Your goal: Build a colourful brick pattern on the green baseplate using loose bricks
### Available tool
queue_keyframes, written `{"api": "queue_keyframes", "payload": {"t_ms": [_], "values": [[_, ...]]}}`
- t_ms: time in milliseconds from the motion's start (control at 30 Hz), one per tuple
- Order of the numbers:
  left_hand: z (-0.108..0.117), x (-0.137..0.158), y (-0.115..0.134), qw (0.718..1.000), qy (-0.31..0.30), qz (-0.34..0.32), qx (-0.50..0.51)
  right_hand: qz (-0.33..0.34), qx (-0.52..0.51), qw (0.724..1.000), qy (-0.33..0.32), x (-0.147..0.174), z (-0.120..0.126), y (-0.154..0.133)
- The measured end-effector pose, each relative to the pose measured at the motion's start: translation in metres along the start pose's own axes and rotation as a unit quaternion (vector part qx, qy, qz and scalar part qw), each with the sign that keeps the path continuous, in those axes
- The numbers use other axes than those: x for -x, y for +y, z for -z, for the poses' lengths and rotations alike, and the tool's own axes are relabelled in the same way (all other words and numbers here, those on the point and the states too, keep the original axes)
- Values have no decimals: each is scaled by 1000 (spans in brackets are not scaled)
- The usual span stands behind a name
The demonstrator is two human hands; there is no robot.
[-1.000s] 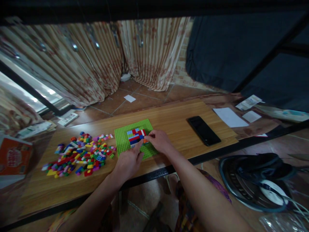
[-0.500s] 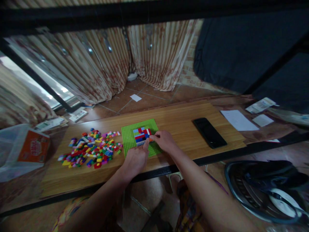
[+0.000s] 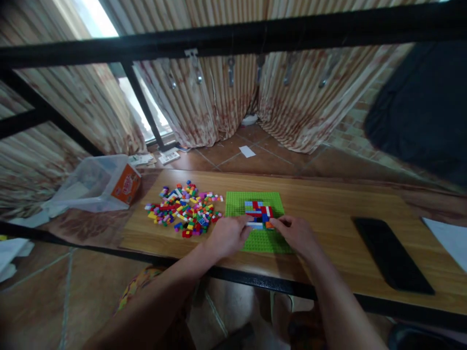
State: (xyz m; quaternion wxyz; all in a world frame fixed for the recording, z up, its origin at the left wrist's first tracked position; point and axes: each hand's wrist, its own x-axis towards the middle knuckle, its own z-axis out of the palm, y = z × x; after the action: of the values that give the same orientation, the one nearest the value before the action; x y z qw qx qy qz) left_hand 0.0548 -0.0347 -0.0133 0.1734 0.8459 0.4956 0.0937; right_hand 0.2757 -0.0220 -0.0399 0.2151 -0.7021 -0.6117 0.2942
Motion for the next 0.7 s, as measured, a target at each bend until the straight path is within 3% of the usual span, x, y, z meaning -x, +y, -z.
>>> {"api": "queue_keyframes", "payload": {"t_ms": [133,300,700], "values": [[35,4,-44,999,18,36,6,-23,2,999,50,-3,8,-1],[60,17,-86,997,-21,42,60,-28,9,991,132,-4,11,-6],[40,17,-60,992,-74,30,-96,37,-4,985,171,-4,2,-17]]}}
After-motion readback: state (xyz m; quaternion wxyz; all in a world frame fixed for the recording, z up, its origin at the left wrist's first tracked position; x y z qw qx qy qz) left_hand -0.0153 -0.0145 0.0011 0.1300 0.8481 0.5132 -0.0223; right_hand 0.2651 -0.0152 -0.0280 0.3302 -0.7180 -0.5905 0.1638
